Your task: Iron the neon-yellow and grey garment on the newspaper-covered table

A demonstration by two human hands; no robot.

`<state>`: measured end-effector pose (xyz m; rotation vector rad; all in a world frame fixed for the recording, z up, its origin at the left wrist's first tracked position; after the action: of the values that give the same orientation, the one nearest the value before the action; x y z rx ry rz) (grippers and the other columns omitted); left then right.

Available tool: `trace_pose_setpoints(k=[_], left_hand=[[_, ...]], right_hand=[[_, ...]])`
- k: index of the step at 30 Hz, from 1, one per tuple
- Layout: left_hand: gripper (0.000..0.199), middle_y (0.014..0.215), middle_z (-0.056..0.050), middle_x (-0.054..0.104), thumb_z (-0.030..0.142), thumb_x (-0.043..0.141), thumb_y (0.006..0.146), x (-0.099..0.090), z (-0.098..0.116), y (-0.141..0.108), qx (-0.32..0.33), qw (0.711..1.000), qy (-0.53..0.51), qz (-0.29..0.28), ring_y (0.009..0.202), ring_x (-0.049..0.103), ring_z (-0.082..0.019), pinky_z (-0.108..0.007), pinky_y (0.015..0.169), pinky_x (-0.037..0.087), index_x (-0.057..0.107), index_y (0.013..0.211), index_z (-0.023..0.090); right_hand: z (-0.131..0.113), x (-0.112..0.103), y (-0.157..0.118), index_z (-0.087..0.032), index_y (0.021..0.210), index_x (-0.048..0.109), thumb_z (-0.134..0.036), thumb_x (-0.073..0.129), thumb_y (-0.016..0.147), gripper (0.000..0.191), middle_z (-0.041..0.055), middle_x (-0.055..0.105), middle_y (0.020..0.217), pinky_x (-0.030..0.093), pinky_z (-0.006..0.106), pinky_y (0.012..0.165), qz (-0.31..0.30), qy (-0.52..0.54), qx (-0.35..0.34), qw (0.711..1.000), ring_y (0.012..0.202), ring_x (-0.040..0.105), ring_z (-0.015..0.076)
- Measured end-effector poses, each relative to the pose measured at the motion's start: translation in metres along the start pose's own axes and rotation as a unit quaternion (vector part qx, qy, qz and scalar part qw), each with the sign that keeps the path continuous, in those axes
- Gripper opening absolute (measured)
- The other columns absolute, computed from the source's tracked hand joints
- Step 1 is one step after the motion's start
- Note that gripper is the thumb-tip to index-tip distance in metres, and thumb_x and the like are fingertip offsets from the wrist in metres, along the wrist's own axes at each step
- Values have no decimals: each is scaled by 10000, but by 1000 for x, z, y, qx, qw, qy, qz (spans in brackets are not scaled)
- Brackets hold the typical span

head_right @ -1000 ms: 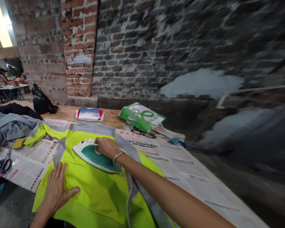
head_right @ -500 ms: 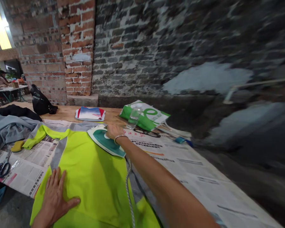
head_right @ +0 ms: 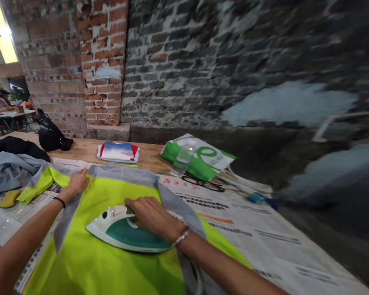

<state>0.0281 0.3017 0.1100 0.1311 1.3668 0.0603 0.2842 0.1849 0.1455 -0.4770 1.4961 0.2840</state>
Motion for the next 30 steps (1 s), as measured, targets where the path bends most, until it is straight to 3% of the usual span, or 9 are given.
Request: trace_pose_setpoints(k=[4,9,13,17,20,22,24,27,30], left_hand=[[380,1268,-97,628,396,630,968,22,2,53,-65,997,20,-24,1130,633,-240,-486,985,537,593,1268,166],[337,1189,-81,656,415,626,969,45,-2,95,-89,995,24,-31,1073,650,-217,-433,932,558,626,1190,161],[357,1207,-84,653,421,616,974,54,0,114,-87,996,21,-13,1092,646,-223,-450,956,546,614,1223,165],[373,1253,-103,641,398,591,986,47,7,112,-63,998,21,-1,1155,626,-244,-479,1008,511,590,1268,154],[440,1394,-151,568,294,496,1011,32,19,78,4,1000,21,5,1294,547,-259,-455,1104,433,473,1419,132],[496,1481,-145,515,279,465,1001,24,26,36,75,997,19,-15,1381,477,-234,-383,1172,359,422,1475,135],[570,1529,-110,488,405,533,967,20,26,-16,141,988,20,-53,1446,410,-233,-361,1222,290,444,1476,166],[895,1602,-188,362,659,617,846,19,5,-84,168,981,33,-95,1518,275,-350,-480,1258,212,398,1511,100],[1084,1636,-217,259,806,546,794,18,-29,-120,117,982,50,-140,1546,131,-405,-570,1263,112,315,1549,64]], right_hand=[[17,1,5,-211,1054,684,-156,606,840,234,84,764,961,335,290,669,-16,7,5,1000,919,709,247],[65,1,40,-242,1004,699,-220,645,809,203,77,755,878,360,292,658,-4,-4,60,998,860,704,256],[101,-2,77,-227,1094,708,-298,649,818,291,106,753,945,410,311,711,28,-27,118,992,898,693,286],[114,-5,102,-187,1140,706,-299,625,844,326,141,744,1065,436,323,773,41,-42,143,988,998,673,301],[113,-9,108,-161,1134,717,-294,615,855,325,164,738,1092,450,317,785,48,-44,169,983,1031,668,300],[108,-12,110,-142,1148,720,-279,608,861,337,181,735,1100,459,316,787,44,-38,178,982,1038,672,301],[100,-16,111,-132,1165,722,-258,611,857,350,190,732,1117,465,313,788,33,-34,173,984,1045,675,300],[86,-22,112,-129,1182,725,-250,648,827,383,188,733,1129,469,301,778,16,-29,146,989,1038,683,298],[64,-25,104,-150,1140,743,-265,659,810,359,163,746,1094,465,292,748,2,-11,97,995,1007,690,286]])
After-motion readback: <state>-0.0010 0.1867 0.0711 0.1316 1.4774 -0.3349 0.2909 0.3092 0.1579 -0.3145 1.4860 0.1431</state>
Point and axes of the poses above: each hand's wrist, its own y-axis towards the middle knuckle, its own x-axis out of the palm, z = x × y, the point moved 3 cm from there along y, towards the middle knuckle
